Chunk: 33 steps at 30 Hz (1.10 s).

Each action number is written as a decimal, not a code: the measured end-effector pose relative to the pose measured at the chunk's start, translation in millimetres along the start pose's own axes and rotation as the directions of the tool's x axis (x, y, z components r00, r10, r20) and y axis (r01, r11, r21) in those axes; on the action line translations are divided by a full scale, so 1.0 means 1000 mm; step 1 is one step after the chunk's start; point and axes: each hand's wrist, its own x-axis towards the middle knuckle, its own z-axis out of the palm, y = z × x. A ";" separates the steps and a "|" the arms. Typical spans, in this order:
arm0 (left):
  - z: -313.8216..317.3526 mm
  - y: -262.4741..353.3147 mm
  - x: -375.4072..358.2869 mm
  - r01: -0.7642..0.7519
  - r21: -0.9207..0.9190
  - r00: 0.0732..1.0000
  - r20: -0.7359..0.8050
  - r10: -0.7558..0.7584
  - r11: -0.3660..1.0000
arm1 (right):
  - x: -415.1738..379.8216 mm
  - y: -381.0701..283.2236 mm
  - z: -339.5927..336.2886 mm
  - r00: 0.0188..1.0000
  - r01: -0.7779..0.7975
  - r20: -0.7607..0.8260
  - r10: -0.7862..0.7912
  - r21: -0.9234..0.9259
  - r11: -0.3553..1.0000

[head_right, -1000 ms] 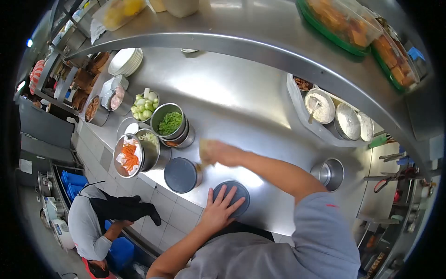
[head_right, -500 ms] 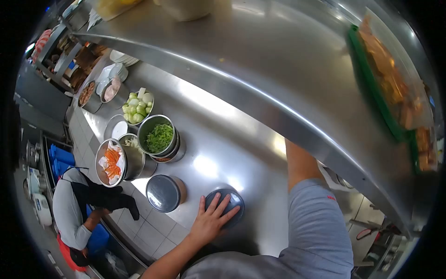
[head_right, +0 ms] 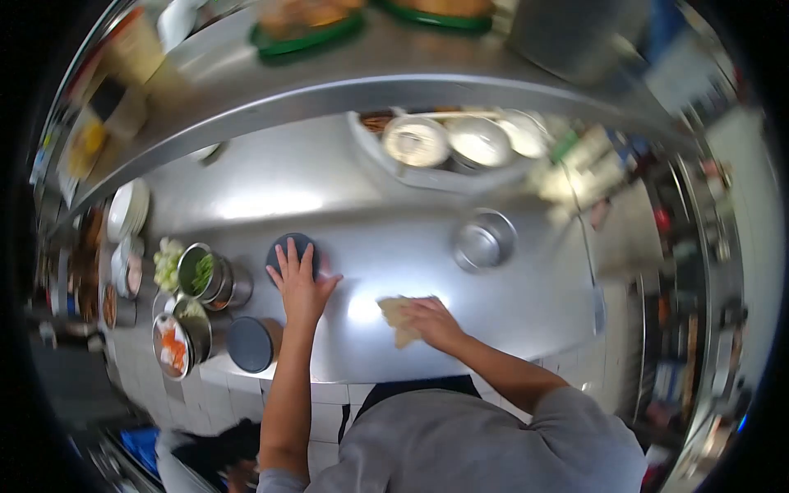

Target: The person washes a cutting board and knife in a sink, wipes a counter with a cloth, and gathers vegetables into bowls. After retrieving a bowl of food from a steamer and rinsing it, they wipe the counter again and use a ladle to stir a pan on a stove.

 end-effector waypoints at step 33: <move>-0.001 0.107 -0.455 0.384 -0.308 0.923 0.147 -0.355 0.871 | -0.170 0.175 -0.128 0.891 -0.443 -0.366 0.269 -0.567 0.695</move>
